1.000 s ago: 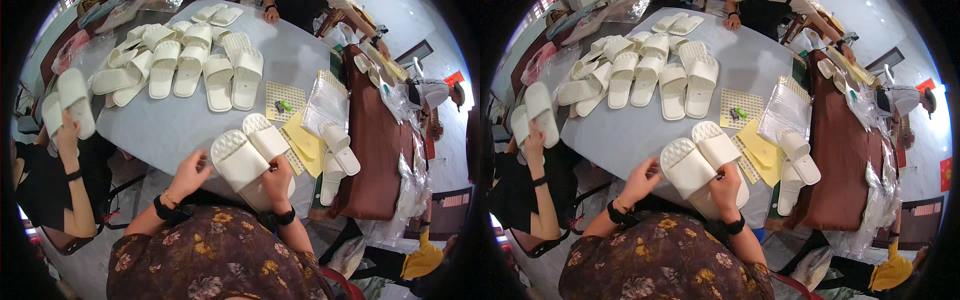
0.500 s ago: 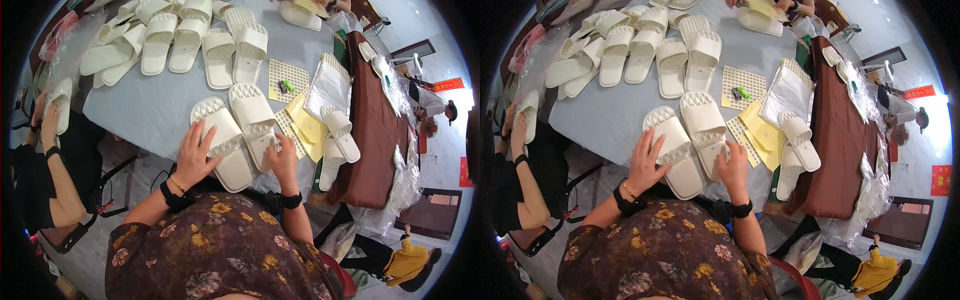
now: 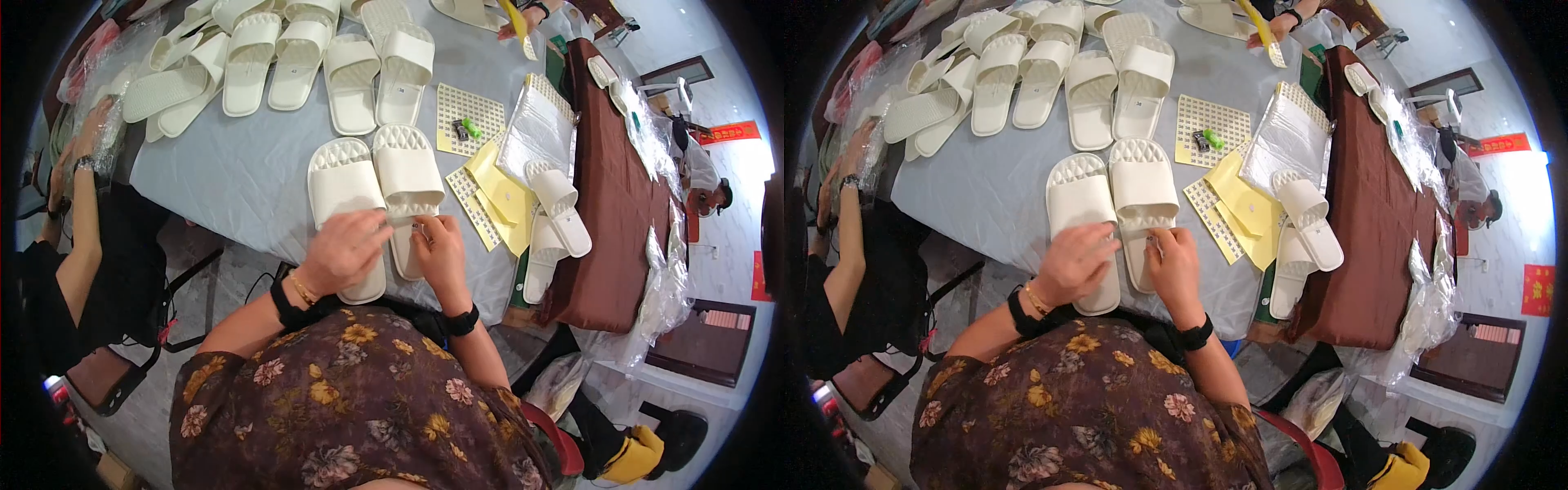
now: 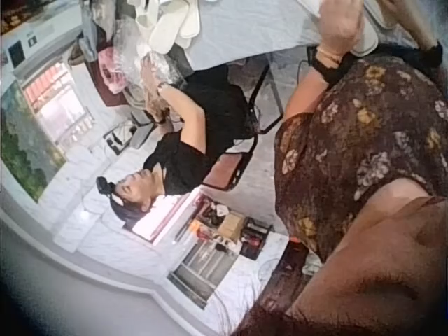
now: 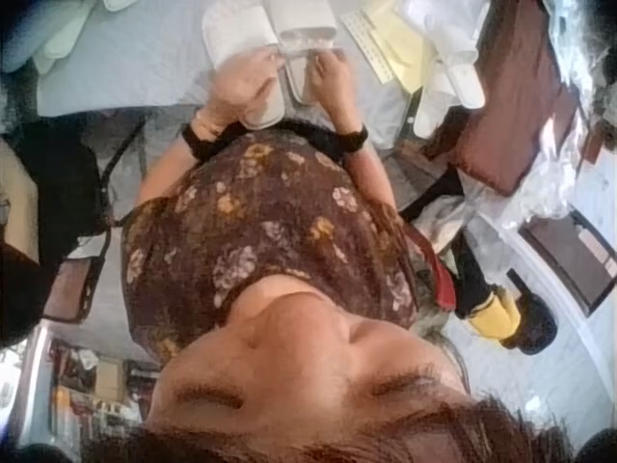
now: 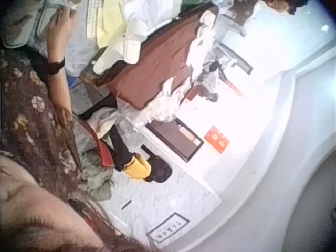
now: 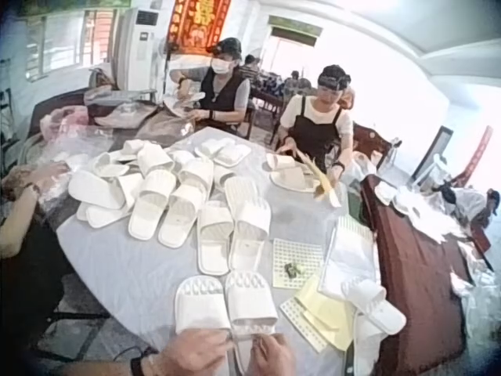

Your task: Inspect white sandals for defects, sort them on a table, and pack them into plastic bags as part of a manufacturing quality control process.

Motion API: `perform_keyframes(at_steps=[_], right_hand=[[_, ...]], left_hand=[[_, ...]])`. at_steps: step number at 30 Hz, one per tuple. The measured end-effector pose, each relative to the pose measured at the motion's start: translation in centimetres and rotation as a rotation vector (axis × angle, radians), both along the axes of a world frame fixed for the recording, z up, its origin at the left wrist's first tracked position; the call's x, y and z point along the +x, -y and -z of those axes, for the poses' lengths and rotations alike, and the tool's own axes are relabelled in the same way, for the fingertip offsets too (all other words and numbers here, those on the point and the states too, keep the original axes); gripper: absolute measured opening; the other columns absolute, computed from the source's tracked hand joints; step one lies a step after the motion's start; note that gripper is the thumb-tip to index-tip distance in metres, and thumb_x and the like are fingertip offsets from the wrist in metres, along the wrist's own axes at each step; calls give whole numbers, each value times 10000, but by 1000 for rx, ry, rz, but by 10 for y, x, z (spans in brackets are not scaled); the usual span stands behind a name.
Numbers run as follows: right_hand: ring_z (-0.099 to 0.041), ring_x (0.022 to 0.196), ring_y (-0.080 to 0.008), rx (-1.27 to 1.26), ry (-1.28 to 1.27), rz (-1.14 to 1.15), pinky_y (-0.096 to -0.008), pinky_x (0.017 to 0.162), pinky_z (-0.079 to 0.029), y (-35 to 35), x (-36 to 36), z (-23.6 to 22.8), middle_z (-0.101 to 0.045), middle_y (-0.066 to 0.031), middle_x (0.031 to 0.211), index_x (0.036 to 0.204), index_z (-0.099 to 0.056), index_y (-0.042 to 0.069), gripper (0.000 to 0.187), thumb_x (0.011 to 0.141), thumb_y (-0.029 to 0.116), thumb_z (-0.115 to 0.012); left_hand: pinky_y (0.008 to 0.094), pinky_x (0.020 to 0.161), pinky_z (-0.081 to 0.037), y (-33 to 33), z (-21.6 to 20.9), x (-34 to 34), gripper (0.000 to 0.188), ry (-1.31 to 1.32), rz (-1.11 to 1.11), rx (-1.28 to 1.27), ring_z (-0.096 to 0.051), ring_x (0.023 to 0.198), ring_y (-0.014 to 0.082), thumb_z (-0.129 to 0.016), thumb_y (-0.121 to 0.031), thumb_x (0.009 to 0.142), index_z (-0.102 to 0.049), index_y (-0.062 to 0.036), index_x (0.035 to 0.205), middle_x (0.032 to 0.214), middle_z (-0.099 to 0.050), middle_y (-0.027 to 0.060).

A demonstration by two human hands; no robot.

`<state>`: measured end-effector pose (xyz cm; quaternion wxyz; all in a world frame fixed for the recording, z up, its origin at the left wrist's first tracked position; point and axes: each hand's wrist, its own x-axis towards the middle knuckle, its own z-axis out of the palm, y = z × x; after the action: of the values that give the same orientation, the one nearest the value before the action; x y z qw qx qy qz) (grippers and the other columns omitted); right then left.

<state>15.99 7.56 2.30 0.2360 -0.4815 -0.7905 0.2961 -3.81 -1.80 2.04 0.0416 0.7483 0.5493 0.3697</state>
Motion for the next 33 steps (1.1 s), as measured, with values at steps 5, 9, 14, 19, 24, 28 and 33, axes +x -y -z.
perform_keyframes(at_steps=[5, 9, 14, 19, 24, 28, 33], right_hand=[[-611, 887, -348, 36, 16, -33, -411, 770, -506, -5, -2, 7, -608, -165, 964, 992, -674, 37, 170, 823, 46, -680], [-610, 870, -359, -31, -3, -22, -412, 752, -509, -8, -1, 12, -599, -168, 960, 964, -655, 32, 137, 827, 32, -664], [-606, 875, -375, -5, 0, -64, -432, 755, -508, -11, -1, 9, -593, -175, 984, 963, -634, 32, 144, 824, 31, -667], [-604, 891, -382, 17, 107, -124, -441, 765, -504, -17, -3, 0, -587, -182, 984, 970, -617, 28, 160, 820, 33, -674], [-602, 886, -376, -82, 66, -83, -440, 761, -500, -17, -2, 1, -577, -174, 952, 962, -598, 30, 158, 822, 30, -672], [-603, 873, -371, -19, 42, -101, -438, 754, -499, -15, -1, 2, -573, -167, 949, 935, -593, 32, 145, 816, 23, -676], [-607, 880, -375, -117, 47, -90, -439, 757, -501, -17, 3, 7, -585, -164, 963, 956, -623, 33, 140, 825, 29, -669]], left_hand=[[408, 1034, -401, -11, 17, 24, 425, -42, 63, -107, -529, 1238, 253, -705, -185, 830, -623, -70, 1231, 1304, -585, 101], [417, 1052, -384, -13, 22, 25, 423, -52, 43, -138, -527, 1248, 253, -701, -204, 843, -615, -67, 1234, 1324, -573, 100], [408, 1059, -377, -14, 22, 24, 419, -54, 54, -149, -526, 1242, 240, -684, -222, 856, -615, -63, 1237, 1312, -578, 96], [398, 1061, -373, -14, 22, 23, 403, -61, 47, -150, -526, 1231, 227, -672, -230, 860, -622, -64, 1223, 1294, -585, 89], [414, 1058, -381, -14, 20, 23, 420, -37, 58, -173, -526, 1247, 252, -689, -214, 855, -608, -70, 1241, 1309, -576, 98], [414, 1060, -381, -14, 21, 24, 424, -37, 57, -178, -527, 1246, 250, -690, -216, 855, -608, -71, 1244, 1305, -576, 96], [401, 1068, -373, -13, 22, 23, 400, -54, 50, -166, -530, 1229, 231, -667, -231, 864, -625, -63, 1224, 1290, -585, 94]])
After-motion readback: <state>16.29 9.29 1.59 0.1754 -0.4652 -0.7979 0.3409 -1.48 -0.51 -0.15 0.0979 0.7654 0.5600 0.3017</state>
